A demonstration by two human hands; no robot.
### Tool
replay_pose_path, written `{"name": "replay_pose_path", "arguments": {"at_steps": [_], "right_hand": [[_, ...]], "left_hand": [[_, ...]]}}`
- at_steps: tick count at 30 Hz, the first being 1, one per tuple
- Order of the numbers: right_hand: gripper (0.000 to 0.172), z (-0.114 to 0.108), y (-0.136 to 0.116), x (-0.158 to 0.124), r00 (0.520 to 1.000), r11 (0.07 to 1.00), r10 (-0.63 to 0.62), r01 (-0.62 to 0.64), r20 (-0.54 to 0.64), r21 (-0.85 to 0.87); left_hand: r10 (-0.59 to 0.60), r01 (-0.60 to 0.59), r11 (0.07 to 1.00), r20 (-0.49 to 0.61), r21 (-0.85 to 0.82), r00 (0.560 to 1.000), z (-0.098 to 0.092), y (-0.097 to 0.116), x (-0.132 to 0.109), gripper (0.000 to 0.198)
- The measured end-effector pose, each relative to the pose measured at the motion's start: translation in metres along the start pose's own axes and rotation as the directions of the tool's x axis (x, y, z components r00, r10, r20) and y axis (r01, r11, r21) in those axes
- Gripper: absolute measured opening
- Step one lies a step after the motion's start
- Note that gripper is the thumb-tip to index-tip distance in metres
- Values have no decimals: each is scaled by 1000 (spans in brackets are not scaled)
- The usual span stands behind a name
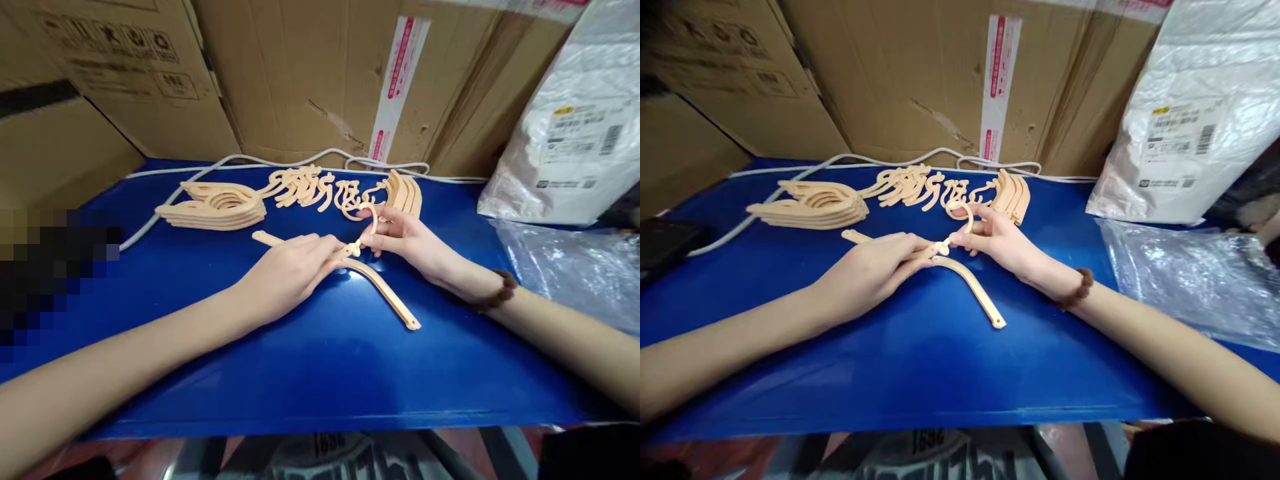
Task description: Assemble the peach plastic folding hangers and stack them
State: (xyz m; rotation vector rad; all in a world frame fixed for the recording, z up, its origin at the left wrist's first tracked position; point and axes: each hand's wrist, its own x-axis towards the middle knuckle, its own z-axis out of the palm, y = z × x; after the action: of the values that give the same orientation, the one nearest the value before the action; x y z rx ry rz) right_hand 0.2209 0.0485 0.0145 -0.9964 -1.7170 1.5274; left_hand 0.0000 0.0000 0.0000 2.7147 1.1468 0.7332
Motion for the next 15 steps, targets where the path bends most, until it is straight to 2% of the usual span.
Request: {"name": "replay_pose_path", "arguments": {"at_steps": [10, 15], "right_hand": [[52, 4, 4, 2, 999, 998, -39, 37, -38, -48], [50, 3, 6, 2, 996, 992, -74, 69, -48, -108]], "left_hand": [[17, -20, 990, 25, 140, 1000, 4, -3, 1, 31], [88, -86, 972, 1, 218, 996, 6, -4, 1, 38]]}}
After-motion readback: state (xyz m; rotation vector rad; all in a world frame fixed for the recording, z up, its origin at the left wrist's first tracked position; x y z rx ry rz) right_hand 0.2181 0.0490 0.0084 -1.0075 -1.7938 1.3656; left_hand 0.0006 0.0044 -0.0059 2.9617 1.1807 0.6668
